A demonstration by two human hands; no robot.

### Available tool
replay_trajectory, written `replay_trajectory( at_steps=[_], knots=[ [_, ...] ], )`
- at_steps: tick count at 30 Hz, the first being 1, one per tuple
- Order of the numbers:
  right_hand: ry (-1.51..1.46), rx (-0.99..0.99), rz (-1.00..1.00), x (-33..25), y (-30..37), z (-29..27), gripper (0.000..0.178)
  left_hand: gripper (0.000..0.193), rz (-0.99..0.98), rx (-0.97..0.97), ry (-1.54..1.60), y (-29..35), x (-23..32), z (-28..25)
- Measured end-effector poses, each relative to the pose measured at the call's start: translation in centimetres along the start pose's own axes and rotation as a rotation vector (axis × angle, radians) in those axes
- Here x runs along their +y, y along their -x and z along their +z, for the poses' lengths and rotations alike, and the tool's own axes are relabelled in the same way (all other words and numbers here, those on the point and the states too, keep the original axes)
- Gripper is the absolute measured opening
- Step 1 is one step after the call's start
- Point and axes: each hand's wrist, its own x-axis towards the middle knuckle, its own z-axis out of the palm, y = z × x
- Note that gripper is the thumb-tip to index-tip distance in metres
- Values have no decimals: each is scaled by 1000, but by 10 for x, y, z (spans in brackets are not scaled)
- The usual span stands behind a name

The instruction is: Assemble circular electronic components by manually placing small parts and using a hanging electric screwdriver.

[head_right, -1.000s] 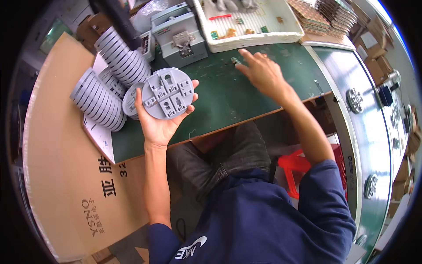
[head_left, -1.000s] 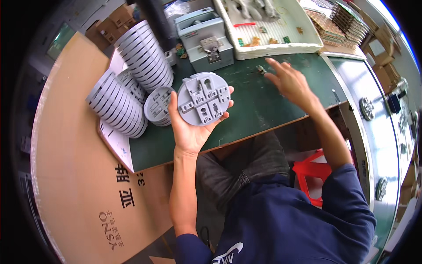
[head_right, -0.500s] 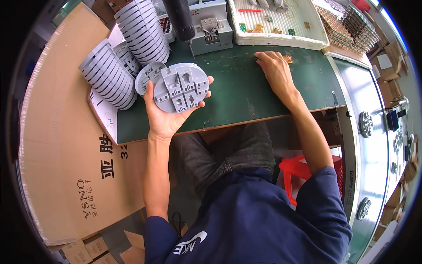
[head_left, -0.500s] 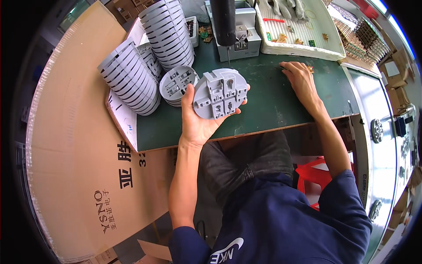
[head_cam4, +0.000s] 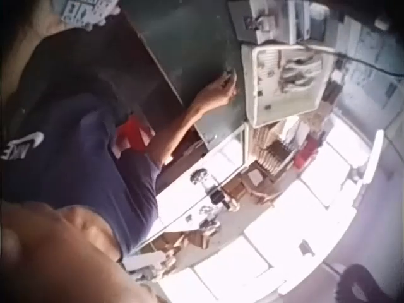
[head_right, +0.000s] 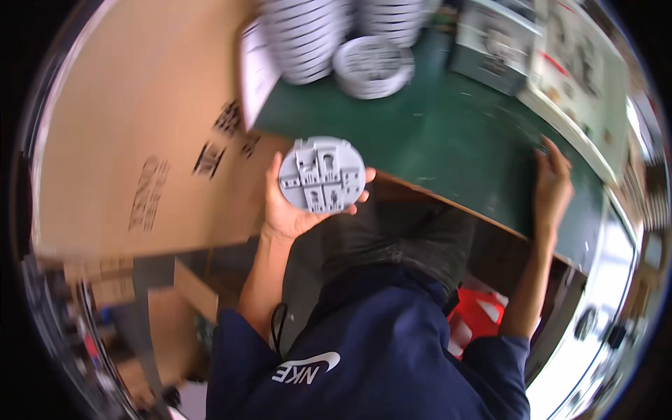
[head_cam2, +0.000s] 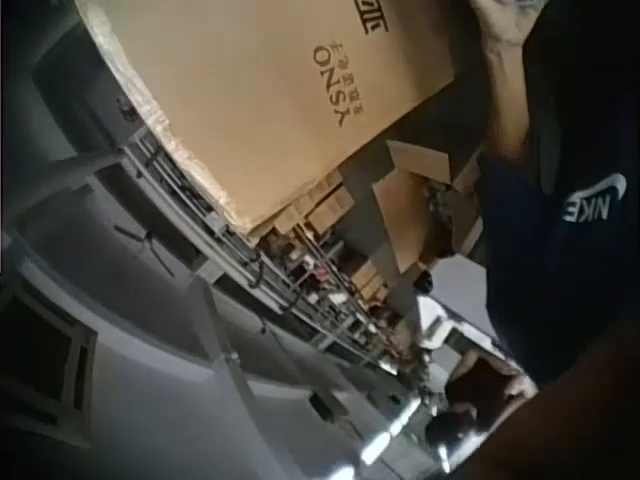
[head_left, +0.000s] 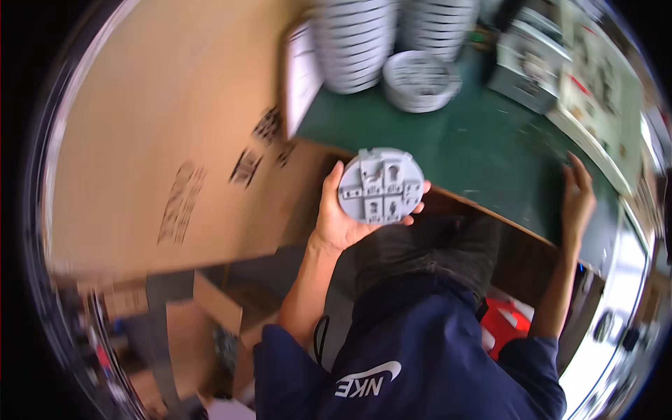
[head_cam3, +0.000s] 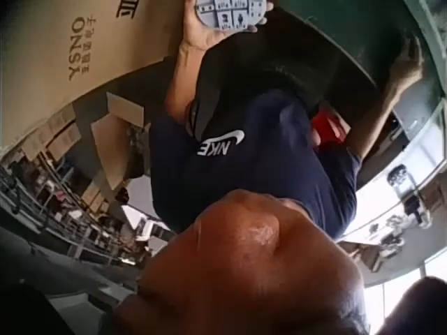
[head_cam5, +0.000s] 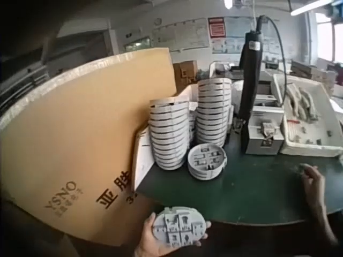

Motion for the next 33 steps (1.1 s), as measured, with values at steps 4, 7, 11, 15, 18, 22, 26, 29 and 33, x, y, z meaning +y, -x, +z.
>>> replay_trajectory(
  at_steps=[4, 7, 11, 15, 18, 22, 26, 29, 33],
  knots=[
    [-11, -17, -14, 18, -3, -3, 30, 89, 379, 331, 184, 154, -18, -48],
    [65, -82, -45, 11, -3, -2, 30, 74, 879, 683, 123, 277, -32, -54],
    [33, -94, -137, 14, -6, 5, 31, 93, 1795, 368, 103, 460, -43, -62],
    [74, -71, -140, 17, -5, 0, 31, 126, 1818, 424, 370, 483, -41, -62],
    [104, -50, -141, 15, -2, -9, 29, 107, 1160, 531, 188, 399, -40, -86],
    [113, -12, -254, 1, -1, 4, 34, 79, 443, 413, -653, 242, 8, -35],
    [140, -41, -275, -12, 3, 0, 33, 58, 375, 362, -1296, 38, 58, 56],
    [129, -37, -293, -21, 3, -4, 30, 65, 517, 149, -2016, -77, 81, 66],
    [116, -29, -310, -26, 3, -7, 34, 92, 66, 212, -2623, -158, 83, 68]
  ],
)
